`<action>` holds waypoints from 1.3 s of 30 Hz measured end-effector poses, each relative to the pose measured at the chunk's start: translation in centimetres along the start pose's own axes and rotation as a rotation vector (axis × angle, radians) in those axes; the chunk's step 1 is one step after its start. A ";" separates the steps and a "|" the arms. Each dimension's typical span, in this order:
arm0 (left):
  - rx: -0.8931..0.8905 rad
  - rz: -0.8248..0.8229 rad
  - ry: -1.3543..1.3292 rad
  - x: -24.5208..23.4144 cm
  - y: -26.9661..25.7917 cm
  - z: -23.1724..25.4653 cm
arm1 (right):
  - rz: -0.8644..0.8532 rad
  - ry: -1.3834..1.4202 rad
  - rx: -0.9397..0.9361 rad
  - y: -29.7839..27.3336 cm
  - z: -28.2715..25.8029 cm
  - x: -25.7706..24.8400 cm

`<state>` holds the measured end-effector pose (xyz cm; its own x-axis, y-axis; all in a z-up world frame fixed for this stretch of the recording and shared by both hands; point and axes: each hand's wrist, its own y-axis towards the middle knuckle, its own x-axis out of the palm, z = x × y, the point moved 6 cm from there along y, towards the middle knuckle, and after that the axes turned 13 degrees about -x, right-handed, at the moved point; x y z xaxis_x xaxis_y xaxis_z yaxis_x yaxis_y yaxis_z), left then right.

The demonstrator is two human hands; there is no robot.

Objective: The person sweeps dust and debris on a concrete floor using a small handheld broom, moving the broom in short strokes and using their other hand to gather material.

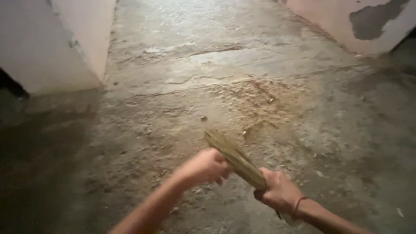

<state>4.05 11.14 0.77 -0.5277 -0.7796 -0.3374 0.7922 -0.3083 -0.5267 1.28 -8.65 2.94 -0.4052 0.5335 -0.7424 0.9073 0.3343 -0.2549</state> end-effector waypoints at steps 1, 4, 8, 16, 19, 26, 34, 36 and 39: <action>-0.122 0.050 0.062 -2.8 -0.8 -0.7 | -0.009 -0.130 -0.086 0.2 -0.3 0.8; -0.156 0.170 0.115 -7.9 -4.0 -1.4 | -0.186 -0.461 -0.199 0.4 1.0 4.3; -0.131 0.304 0.006 -11.8 -5.8 -3.5 | -0.356 -0.709 -0.526 0.4 1.8 9.8; -0.122 0.253 0.064 -12.4 -5.5 -7.3 | -0.024 -1.219 -0.785 7.2 -0.3 9.6; -0.142 0.267 0.102 -12.7 -6.0 -8.8 | -0.136 -1.224 -0.358 10.7 -0.3 5.9; -0.141 0.410 -0.166 -15.5 -6.9 -12.1 | -0.267 -1.067 -0.092 7.2 -0.9 8.2; -0.181 0.426 -0.210 -16.2 -8.2 -13.1 | -0.363 -1.174 -0.622 4.8 2.1 16.8; -0.185 0.405 -0.209 -15.9 -8.1 -13.3 | -0.352 -1.219 -0.433 7.3 0.9 13.4; -0.227 0.409 -0.217 -15.6 -8.5 -14.1 | -0.254 -1.187 -0.134 9.3 -1.8 8.7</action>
<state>1.28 33.61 -0.47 -0.0939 -0.9141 -0.3944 0.8210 0.1530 -0.5500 5.99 0.48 -4.83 -0.1513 -0.5756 -0.8036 0.7701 0.4411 -0.4609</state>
